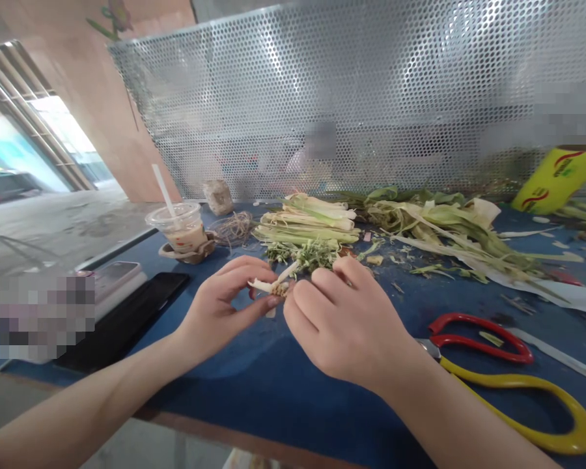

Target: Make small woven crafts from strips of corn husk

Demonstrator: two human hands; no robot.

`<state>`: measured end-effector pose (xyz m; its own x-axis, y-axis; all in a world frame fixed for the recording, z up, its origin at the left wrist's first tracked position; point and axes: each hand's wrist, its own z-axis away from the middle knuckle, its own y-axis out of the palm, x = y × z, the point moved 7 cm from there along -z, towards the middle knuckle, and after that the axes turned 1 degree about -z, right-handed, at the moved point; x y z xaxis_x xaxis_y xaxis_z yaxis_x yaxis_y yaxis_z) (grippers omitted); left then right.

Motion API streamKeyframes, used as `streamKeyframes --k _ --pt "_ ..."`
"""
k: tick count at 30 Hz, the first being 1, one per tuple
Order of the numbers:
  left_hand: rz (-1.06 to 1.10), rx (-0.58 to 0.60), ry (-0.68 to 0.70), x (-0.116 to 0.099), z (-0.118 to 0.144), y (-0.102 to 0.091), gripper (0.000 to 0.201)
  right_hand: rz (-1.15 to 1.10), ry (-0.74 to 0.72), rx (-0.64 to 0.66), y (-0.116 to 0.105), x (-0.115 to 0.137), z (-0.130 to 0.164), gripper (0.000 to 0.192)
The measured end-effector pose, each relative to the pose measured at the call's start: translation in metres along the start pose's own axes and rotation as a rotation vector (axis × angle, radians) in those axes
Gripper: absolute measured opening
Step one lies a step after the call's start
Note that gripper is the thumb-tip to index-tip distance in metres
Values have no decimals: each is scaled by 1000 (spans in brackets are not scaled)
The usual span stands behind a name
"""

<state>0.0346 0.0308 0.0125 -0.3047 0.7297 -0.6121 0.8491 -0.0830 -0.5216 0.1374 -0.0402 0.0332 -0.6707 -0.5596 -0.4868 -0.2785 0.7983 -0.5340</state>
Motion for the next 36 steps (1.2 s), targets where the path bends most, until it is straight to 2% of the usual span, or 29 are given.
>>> streamKeyframes --k 2,4,6,8,11,13,17,23,25,30,33,36 --pt "12 2 36 0 0 0 11 -23 64 -1 1 -2 1 14" --pt "39 -27 44 2 0 -2 11 -135 224 25 4 -11 2 13" --pt "38 -74 77 3 1 -6 12 -347 435 86 13 -22 6 21" --pt "16 -103 143 -1 2 -10 14 -628 617 202 28 -27 11 24" --pt "-19 -85 250 -10 3 -10 19 -1009 763 358 46 -25 17 24" --pt "-38 -56 299 -15 4 -10 23 -1139 804 388 52 -23 19 22" --pt "-34 -71 357 -21 5 -12 32 -1177 863 374 58 -21 22 22" --pt "45 -127 362 -25 7 -15 19 -1175 797 283 56 -13 19 14" --pt "74 -142 304 -23 7 -14 16 -1116 732 221 52 -13 16 12" --pt "175 -184 13 -8 5 -11 13 -955 594 55 39 -14 11 10" --pt "219 -170 -55 -3 5 -7 15 -984 641 94 43 -13 12 10" --pt "221 -122 -45 -3 5 -4 14 -1150 792 174 54 -13 16 15"
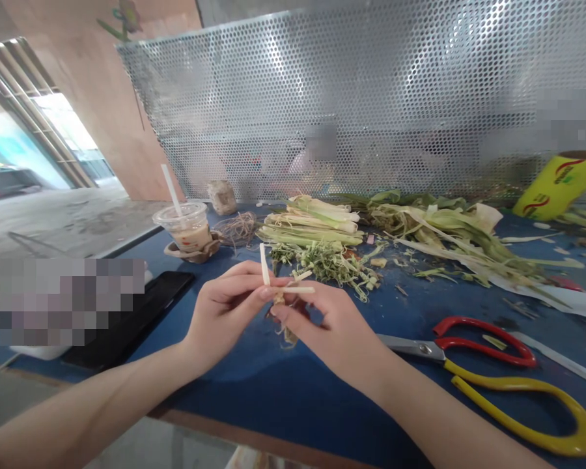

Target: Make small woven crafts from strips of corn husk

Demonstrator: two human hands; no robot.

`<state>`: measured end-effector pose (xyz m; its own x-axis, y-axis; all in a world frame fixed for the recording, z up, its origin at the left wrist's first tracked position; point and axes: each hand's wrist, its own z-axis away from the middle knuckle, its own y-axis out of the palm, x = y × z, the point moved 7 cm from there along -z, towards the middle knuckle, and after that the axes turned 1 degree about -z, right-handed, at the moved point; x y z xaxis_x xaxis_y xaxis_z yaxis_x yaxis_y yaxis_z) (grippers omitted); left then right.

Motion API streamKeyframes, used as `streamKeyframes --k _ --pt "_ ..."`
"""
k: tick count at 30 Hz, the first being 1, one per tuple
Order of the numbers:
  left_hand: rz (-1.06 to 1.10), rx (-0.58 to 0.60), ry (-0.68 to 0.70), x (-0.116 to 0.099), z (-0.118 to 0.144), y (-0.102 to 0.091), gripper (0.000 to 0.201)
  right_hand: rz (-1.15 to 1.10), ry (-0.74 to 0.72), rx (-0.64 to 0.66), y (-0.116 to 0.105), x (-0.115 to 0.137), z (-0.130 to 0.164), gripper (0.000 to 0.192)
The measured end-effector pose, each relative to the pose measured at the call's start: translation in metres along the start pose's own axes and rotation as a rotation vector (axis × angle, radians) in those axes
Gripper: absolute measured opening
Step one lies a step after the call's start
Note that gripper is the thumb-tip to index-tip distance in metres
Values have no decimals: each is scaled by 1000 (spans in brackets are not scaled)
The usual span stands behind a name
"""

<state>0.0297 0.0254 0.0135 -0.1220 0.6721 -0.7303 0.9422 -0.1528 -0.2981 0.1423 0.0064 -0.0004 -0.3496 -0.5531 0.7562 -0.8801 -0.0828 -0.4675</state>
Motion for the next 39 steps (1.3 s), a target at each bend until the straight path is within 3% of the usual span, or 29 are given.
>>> streamKeyframes --k 6,13,16,20,24,29,34,39 --pt "22 45 -43 5 1 3 16 -20 143 -70 -4 -9 0 23" --pt "6 -18 -114 5 0 1 18 124 -75 -157 -6 2 3 10" --pt "89 7 -93 5 -1 3 9 144 -86 -153 -7 3 3 10" --pt "111 42 -108 12 -1 4 18 183 -34 -138 -7 -3 1 11" --pt "87 35 -159 19 -2 6 11 212 -101 -148 -7 -4 1 9" --pt "126 30 -278 31 -3 10 24 242 -62 -101 -4 -9 -3 21" --pt "301 28 -437 43 -1 13 29 146 89 -1 5 -21 -6 11" --pt "425 23 -541 54 2 17 29 127 88 -36 5 -26 -7 8"
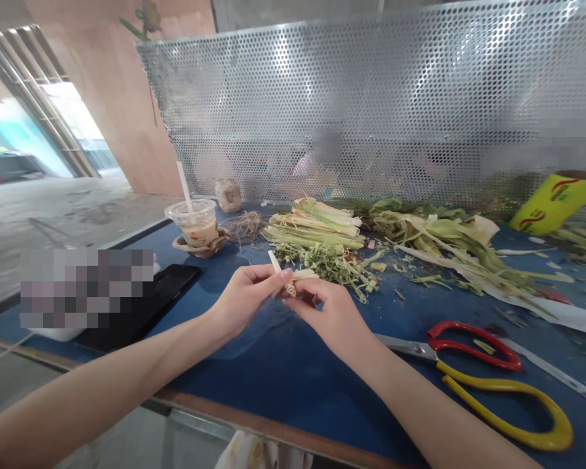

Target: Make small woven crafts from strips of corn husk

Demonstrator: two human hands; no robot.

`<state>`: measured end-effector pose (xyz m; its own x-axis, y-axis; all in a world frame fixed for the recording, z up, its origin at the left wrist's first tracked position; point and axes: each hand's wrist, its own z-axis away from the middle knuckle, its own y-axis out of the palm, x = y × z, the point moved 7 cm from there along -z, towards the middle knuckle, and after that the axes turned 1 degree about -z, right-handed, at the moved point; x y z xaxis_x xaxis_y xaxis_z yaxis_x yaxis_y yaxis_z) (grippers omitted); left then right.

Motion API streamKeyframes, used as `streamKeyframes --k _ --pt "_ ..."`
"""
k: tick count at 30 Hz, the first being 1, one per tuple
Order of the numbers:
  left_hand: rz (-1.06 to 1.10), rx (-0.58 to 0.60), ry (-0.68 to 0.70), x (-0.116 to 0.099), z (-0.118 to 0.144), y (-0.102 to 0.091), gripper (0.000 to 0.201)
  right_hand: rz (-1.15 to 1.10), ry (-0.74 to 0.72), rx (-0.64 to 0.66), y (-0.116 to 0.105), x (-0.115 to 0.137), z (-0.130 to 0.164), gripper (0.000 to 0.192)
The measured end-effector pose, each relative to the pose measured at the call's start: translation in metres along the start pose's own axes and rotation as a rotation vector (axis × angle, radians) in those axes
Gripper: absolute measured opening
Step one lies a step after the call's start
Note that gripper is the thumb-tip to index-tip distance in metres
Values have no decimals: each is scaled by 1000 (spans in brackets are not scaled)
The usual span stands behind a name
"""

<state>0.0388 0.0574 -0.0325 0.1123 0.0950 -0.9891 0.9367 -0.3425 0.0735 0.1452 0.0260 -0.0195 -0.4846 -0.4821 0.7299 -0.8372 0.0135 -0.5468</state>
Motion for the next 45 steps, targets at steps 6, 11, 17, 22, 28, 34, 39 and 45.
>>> streamKeyframes --k 6,11,17,22,28,34,39,45 --pt "76 -10 -56 6 -9 -6 35 16 51 91 3 -1 0 10" --pt "15 -70 -24 1 -13 -16 33 -131 214 202 9 -12 1 19" --pt "103 -77 -70 -1 -17 -17 29 -52 211 274 8 -21 3 28" --pt "89 32 -100 0 -21 -4 31 -221 212 54 -9 -30 -6 34" --pt "71 179 -95 -5 -20 22 41 -275 223 -83 -22 -43 -10 33" --pt "-29 287 27 -12 -15 25 40 -285 223 -114 -25 -47 -10 31" --pt "-517 230 430 -31 -4 14 34 -284 181 -111 -28 -37 -9 26" --pt "-721 -70 513 -32 -2 -5 41 131 -111 -208 -33 -12 -1 50"
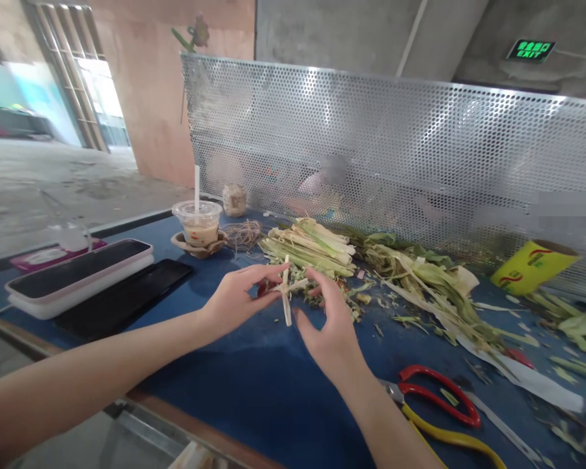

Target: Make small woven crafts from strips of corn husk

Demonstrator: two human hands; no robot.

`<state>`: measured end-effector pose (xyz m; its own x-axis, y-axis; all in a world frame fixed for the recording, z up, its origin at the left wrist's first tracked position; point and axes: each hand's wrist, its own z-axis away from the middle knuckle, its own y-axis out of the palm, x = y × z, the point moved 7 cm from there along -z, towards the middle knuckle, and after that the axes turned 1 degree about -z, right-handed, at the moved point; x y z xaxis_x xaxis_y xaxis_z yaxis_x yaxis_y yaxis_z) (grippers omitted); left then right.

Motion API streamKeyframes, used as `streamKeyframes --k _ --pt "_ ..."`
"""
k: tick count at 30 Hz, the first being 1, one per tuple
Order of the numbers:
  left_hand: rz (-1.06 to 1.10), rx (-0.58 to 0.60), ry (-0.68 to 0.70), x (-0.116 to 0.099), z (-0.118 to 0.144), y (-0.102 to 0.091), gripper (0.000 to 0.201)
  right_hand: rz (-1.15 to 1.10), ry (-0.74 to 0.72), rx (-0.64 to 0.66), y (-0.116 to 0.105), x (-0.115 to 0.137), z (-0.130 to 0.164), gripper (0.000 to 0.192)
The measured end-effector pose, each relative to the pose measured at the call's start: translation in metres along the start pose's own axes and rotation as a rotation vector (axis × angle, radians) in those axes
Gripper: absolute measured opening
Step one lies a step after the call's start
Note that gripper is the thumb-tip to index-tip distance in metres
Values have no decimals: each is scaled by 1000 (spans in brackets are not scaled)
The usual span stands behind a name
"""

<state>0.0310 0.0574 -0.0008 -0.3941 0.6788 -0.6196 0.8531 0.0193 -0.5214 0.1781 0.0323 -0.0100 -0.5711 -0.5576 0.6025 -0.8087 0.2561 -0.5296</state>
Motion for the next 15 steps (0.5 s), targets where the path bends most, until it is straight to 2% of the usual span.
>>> streamKeyframes --k 2,3,6,9,11,13,15 --pt "60 -7 -26 2 2 3 42 186 -141 -119 -7 15 4 49" --pt "111 -4 -48 2 3 5 43 247 -217 -142 -7 23 6 42" --pt "357 21 -157 5 3 12 46 259 -397 -94 -5 40 10 22" --pt "787 96 -323 8 3 24 54 184 -418 -22 -4 41 9 21" --pt "1034 120 -435 10 3 30 51 154 -393 20 -3 37 6 19" --pt "1137 110 -518 13 3 30 43 128 -380 60 -3 33 4 18" --pt "1131 122 -546 14 2 28 39 100 -380 99 -4 32 3 19"
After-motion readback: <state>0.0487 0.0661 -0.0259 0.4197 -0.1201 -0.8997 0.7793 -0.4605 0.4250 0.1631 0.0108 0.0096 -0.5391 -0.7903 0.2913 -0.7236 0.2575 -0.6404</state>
